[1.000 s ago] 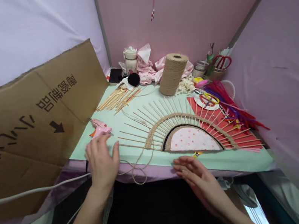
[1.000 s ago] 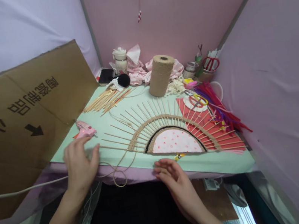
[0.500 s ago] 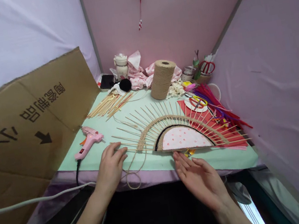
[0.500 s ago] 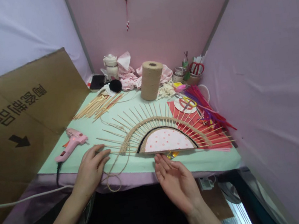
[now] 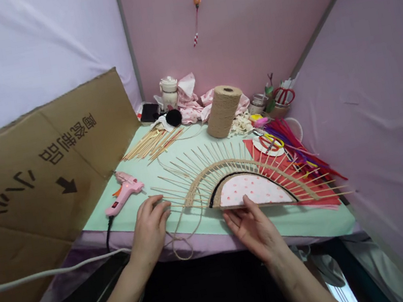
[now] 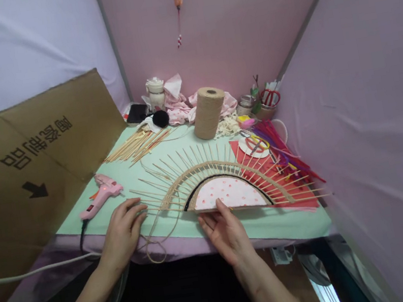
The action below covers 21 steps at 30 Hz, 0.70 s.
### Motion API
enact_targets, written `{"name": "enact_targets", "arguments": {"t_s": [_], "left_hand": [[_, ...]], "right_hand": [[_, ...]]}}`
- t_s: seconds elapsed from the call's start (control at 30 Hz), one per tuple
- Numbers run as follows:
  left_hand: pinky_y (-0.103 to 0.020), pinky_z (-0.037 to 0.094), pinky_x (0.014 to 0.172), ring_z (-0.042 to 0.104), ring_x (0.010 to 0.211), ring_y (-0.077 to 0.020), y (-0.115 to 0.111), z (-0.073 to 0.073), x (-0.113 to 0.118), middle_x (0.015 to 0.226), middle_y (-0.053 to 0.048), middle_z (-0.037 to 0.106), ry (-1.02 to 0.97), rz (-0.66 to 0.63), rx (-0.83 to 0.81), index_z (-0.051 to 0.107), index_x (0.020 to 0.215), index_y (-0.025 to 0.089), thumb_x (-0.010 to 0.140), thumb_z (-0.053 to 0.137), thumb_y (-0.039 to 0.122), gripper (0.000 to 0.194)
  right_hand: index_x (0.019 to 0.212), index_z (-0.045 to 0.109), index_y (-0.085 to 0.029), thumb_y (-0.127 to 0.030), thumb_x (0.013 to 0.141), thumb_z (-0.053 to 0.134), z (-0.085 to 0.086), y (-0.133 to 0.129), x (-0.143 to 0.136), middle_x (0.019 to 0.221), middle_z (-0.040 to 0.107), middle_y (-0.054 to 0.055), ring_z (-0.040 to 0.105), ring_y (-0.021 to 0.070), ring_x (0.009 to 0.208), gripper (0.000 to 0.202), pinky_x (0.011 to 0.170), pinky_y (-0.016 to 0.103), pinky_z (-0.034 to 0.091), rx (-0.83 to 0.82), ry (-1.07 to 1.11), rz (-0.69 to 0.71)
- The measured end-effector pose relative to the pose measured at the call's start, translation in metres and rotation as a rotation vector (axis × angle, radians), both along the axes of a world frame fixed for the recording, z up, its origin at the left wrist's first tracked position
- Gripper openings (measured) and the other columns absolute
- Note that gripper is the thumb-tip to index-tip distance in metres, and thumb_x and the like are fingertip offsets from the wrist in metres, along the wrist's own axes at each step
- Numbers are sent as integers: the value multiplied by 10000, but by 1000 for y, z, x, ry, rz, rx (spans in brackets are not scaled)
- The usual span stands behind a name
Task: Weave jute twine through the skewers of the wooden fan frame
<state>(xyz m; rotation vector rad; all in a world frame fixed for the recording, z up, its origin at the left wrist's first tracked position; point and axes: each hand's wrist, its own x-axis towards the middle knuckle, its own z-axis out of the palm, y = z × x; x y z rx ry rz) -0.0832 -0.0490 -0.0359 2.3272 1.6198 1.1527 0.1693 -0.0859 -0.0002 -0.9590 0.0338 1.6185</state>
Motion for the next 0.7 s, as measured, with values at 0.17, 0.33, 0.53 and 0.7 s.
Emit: {"name": "enact_targets", "arguments": {"t_s": [0.17, 0.33, 0.53, 0.7], "left_hand": [[-445, 450, 969, 526, 1086, -230, -6, 5, 2, 1114, -107, 571, -15, 8, -28, 614, 984, 181, 917, 476, 215, 157], [-471, 408, 1023, 492, 1168, -247, -19, 19, 8, 1199, -111, 531, -41, 20, 36, 594, 1057, 202, 903, 484, 176, 191], [-471, 385, 1046, 485, 1189, -241, -36, 33, 16, 1189, -96, 490, -447, 227, 294, 522, 1084, 220, 823, 594, 152, 279], [-368, 472, 952, 573, 1050, -189, -36, 36, 33, 1042, -79, 579, -843, 87, -135, 526, 1013, 194, 867, 554, 303, 185]], "right_hand": [[830, 612, -193, -231, 627, 822, -3, -1, -4, 743, 712, -24, 675, 152, 667, 294, 645, 311, 594, 37, -132, -65], [839, 620, -192, -218, 609, 823, 7, -12, -2, 785, 722, -26, 677, 158, 709, 308, 680, 345, 603, 73, -172, -105], [870, 638, -217, -237, 644, 798, 18, -8, -1, 844, 731, -33, 686, 147, 752, 278, 724, 329, 586, 193, -185, -134], [906, 656, -242, -240, 658, 779, 21, 1, -2, 864, 735, -33, 691, 149, 778, 277, 799, 361, 566, 273, -190, -146]]}}
